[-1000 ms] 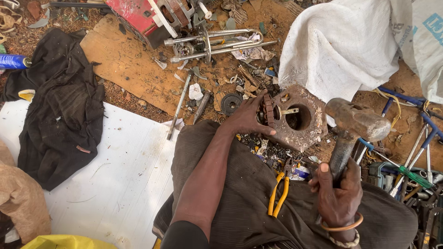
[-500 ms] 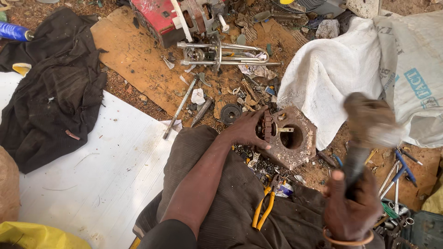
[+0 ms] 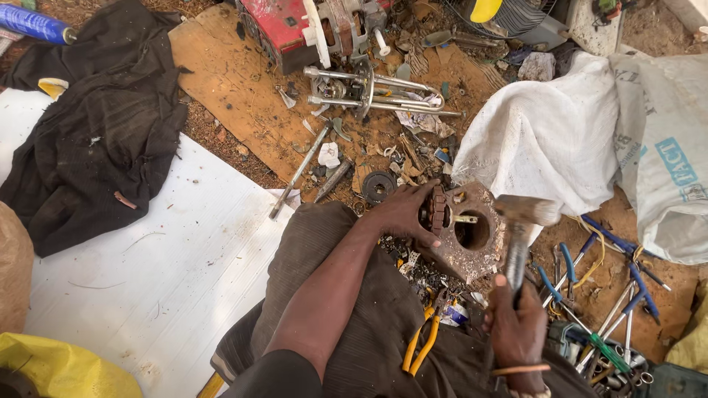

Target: The person sits on the ground and uses a hammer to strike a metal part mounted on a brick. They then use a hacksaw to cut the part and continue hammering it. The person repeatedly adjusts the part and uses the tools to modify it.

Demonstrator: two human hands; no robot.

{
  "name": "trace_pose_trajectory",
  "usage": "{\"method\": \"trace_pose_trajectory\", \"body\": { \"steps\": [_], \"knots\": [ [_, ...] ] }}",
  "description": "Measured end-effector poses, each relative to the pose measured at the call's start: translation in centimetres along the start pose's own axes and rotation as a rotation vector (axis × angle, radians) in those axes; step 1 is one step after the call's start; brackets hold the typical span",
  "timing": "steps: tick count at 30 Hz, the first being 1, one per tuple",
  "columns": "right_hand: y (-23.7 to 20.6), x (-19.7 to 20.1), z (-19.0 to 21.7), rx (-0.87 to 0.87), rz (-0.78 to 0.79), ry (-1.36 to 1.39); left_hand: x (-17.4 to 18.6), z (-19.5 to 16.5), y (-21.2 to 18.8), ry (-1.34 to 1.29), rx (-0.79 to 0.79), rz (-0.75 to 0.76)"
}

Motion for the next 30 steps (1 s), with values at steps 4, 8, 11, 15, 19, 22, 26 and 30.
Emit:
{"method": "trace_pose_trajectory", "body": {
  "steps": [4,8,11,15,19,22,26,30],
  "knots": [
    [-0.6,5.7,9.6,0.839,-0.257,0.109,0.1,-0.1,1.3,0.007,0.044,0.054],
    [2.1,5.5,10.4,1.008,-0.428,0.365,0.4,0.0,2.4,-0.026,0.009,0.046],
    [2.6,-0.7,3.8,0.671,-0.210,-0.018,0.5,0.4,2.2,-0.057,0.039,0.057],
    [1.9,-3.5,-5.9,-0.243,0.186,-0.238,0.6,0.3,1.0,0.015,0.017,0.059],
    [0.4,1.6,-0.9,0.075,-0.001,-0.045,0.8,0.4,1.4,-0.028,0.026,0.045],
    [-1.1,4.7,7.3,0.540,-0.239,0.096,0.3,0.5,2.6,0.026,0.009,0.075],
    [-0.2,3.2,10.9,0.834,-0.427,0.184,0.1,0.9,3.5,-0.023,0.022,0.076],
    [3.3,-3.1,0.4,0.054,0.028,-0.396,0.6,0.7,2.3,-0.063,0.033,0.083]
  ]
}}
Point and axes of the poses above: each hand's wrist, its own y-axis towards the middle knuckle, its own x-axis out of the back of the hand, z = x × y, the point moved 4 cm from there along y, towards the middle knuckle, and after that the axes turned 9 degrees about x, right-handed, at the moved point
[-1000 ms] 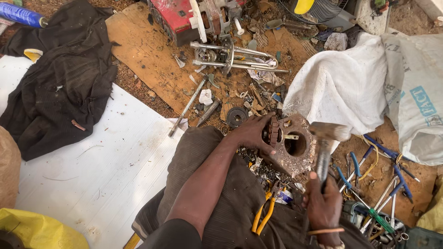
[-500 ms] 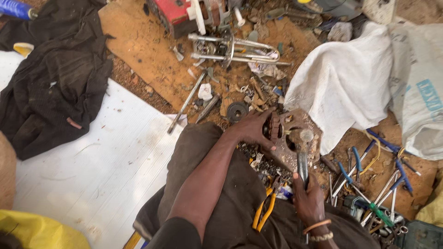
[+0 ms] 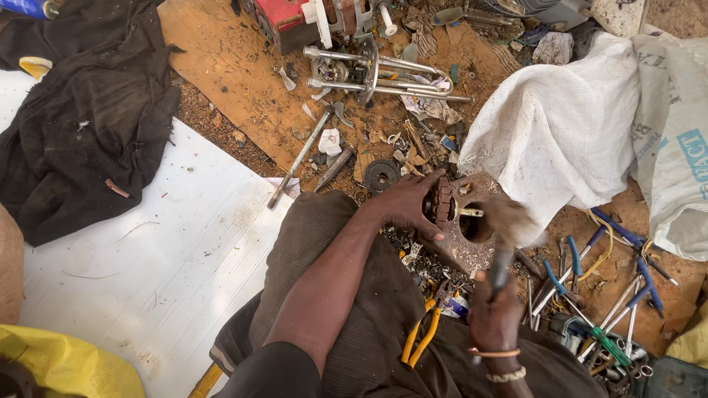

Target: The person sits on the ground and uses a hammer to strike a metal part mounted on a brick. They then use a hacksaw to cut the part and continue hammering it. The person repeatedly adjusts the part and uses the tools to modify it.

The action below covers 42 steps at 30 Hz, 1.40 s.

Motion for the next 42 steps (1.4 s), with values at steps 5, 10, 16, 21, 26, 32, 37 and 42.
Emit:
{"method": "trace_pose_trajectory", "body": {
  "steps": [5,10,16,21,26,32,37,42],
  "knots": [
    [-1.3,0.3,-6.6,-0.005,0.052,0.255,0.5,-0.6,-1.2,0.072,-0.045,-0.061],
    [-3.4,11.8,3.5,0.561,-0.425,0.587,-0.6,-0.1,0.4,0.048,-0.016,0.005],
    [-0.1,6.4,7.1,0.666,-0.614,0.556,-0.4,0.0,1.0,0.069,-0.050,-0.020],
    [-0.3,-2.0,-7.0,-0.040,0.100,0.337,-1.1,0.2,-0.6,0.072,-0.048,-0.006],
    [-0.3,8.3,-6.0,0.632,-0.279,0.655,-0.8,0.3,0.4,0.104,-0.056,-0.049],
    [1.3,9.5,3.2,0.963,0.023,1.085,-0.2,-0.1,1.3,0.063,-0.052,-0.018],
    [-2.2,-3.6,-5.1,-0.274,0.235,0.180,0.2,0.0,-0.4,0.053,0.045,0.064],
    [-3.8,5.5,-4.3,0.234,-0.101,0.501,-0.2,-0.6,-1.2,0.099,-0.014,-0.013]
  ]
}}
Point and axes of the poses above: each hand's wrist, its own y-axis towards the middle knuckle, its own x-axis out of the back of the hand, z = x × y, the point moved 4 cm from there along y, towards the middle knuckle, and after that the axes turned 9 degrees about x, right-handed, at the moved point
